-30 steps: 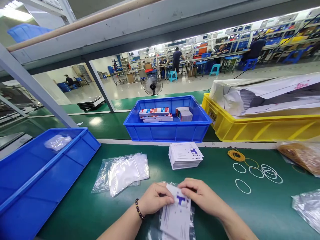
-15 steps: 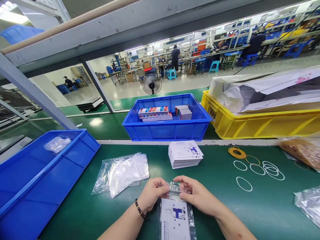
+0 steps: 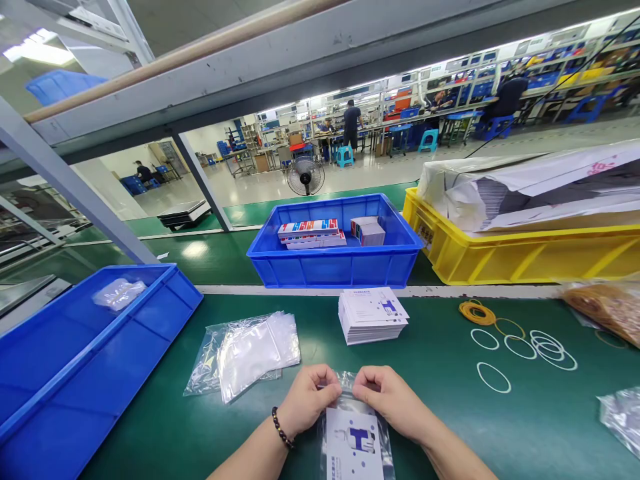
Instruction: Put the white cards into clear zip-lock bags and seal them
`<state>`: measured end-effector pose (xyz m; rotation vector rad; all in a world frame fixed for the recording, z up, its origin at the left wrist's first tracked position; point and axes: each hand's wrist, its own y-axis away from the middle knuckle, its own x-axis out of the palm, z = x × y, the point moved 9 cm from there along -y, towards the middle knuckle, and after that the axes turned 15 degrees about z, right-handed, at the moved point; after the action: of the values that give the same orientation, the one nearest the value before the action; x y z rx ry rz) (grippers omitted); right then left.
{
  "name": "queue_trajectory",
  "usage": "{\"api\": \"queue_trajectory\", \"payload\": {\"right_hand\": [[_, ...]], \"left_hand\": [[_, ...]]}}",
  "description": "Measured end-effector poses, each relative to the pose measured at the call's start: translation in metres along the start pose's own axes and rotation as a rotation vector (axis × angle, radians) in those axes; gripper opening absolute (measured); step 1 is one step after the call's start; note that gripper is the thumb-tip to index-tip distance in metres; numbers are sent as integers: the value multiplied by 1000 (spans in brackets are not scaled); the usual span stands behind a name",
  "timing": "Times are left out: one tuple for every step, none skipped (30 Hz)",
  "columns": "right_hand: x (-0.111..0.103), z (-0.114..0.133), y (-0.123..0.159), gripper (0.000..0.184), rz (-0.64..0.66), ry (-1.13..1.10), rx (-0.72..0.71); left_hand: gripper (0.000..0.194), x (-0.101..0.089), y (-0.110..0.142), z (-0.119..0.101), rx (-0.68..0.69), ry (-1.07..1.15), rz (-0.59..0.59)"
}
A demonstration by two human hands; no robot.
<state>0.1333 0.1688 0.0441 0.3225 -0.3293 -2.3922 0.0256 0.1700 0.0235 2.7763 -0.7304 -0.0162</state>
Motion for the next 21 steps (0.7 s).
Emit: {"api": "queue_trajectory", "payload": {"right_hand": [[-1, 2, 0, 27, -20, 18, -13], [-2, 5, 0, 27, -40, 39, -25], [-2, 7, 0, 27, -54, 61, -36], [-2, 8, 0, 26, -61, 83, -42], [-1, 10, 0, 25, -63, 107, -47], [1, 11, -1, 24, -62, 133, -52], [3, 11, -2, 23, -62, 163, -57], [4, 12, -2, 23, -66, 195, -63], [6, 13, -2, 24, -75, 229, -72], [7, 15, -2, 25, -87, 265, -83], [7, 16, -1, 27, -96, 300, -96], [8, 18, -1, 28, -101, 330, -109], [8, 19, -1, 29, -102, 356, -121], [8, 20, 0, 30, -101, 378, -134], [7, 21, 0, 30, -98, 396, -146], [5, 21, 1, 29, -100, 408, -157], [2, 22, 1, 27, -110, 414, -168], [-2, 22, 2, 23, -135, 414, -179], [-7, 22, 3, 20, -175, 409, -191], [-13, 22, 5, 19, -227, 401, -200], [-19, 21, 7, 20, -281, 393, -205]], "left_hand": [[20, 0, 0, 0, 1, 2, 3], [19, 1, 0, 0, -2, 6, 11], [19, 2, 0, 1, -8, 8, 25], [19, 3, -1, 2, -15, 8, 41], [19, 4, -1, 3, -20, 3, 54], [18, 5, -1, 4, -22, -8, 61], [16, 5, -1, 4, -18, -24, 61], [13, 4, -1, 3, -10, -42, 53], [10, 3, 0, 3, -3, -61, 42], [8, 2, 0, 2, 2, -79, 33], [6, 1, 0, 2, 3, -96, 29], [6, 1, 1, 1, 3, -113, 32], [7, 1, 1, 0, 12, -141, 36], [6, 1, 1, -4, 39, -187, 36], [5, -1, 3, -11, 89, -253, 23], [7, -2, 5, -20, 163, -332, -8], [11, -5, 10, -31, 255, -413, -58], [14, -7, 16, -43, 352, -480, -125], [15, -10, 24, -53, 440, -530, -199], [15, -12, 33, -62, 507, -558, -270], [17, -14, 40, -69, 549, -575, -327]]}}
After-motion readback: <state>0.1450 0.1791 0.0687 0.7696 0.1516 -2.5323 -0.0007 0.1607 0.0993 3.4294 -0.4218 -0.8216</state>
